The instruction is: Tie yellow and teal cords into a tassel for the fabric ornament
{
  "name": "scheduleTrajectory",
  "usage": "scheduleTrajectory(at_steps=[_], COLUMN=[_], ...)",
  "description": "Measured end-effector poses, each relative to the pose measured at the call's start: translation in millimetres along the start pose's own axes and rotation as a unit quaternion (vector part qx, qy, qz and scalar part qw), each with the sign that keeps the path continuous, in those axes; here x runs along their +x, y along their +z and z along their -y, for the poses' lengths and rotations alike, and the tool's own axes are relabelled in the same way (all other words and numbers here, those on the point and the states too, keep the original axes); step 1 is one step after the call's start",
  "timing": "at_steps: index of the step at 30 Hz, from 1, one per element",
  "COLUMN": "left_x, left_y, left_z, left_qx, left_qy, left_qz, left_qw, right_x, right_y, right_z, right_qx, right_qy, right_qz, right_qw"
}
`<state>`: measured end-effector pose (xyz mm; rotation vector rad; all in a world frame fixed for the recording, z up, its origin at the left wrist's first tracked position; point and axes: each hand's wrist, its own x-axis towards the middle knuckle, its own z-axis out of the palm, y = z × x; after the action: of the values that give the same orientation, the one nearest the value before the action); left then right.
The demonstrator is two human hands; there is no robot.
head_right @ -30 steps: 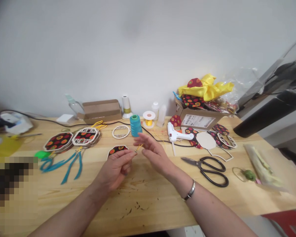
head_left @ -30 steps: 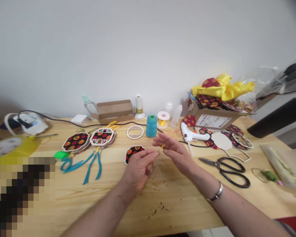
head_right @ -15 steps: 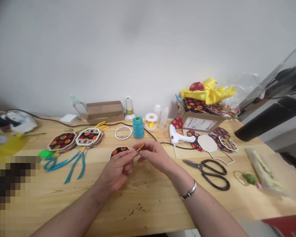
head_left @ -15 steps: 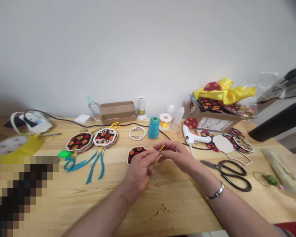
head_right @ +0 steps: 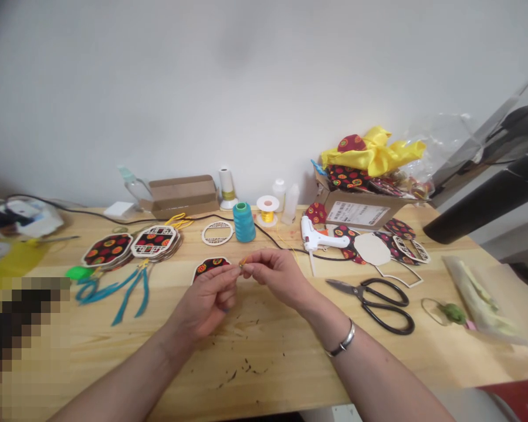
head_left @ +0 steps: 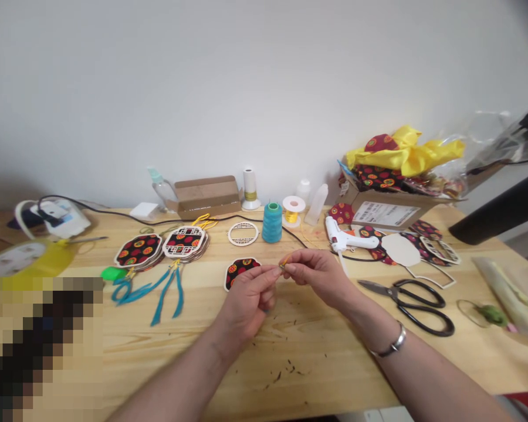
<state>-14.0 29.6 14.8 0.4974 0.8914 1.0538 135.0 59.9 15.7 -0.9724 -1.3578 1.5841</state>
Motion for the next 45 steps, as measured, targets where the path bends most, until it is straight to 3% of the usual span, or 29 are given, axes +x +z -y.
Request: scheduleTrajectory(at_steps=[13, 18, 29, 41, 45], left_x=[-0.7, -1.5, -2.0, -2.7, -2.3], left_y=[2.9, 1.9, 2.3, 3.2, 3.4], left_z=[2.2, 1.5, 2.9, 2.7, 2.5], left_qx=[0.047, 0.017, 0.053, 0.095, 0.113], left_qy=[0.025, 0.008, 0.009, 0.043, 0.059], left_qz=[-0.003, -0.001, -0.006, -0.036, -0.044], left_qw=[0.999, 1.000, 0.999, 0.994, 0.991], right_x=[-2.1, -2.2, -1.7, -2.0, -1.4], right_y=[5.2, 5.3, 5.1, 4.3, 2.4], right_z=[3.1, 3.6, 3.1, 3.3, 3.8], right_qx=[0.003, 0.010, -0.007, -0.022, -0.012], right_qy=[0.029, 0.036, 0.028, 0.028, 0.043], right_qz=[-0.036, -0.047, -0.052, -0.047, -0.015], right_qw=[0.999, 0.998, 0.998, 0.998, 0.999])
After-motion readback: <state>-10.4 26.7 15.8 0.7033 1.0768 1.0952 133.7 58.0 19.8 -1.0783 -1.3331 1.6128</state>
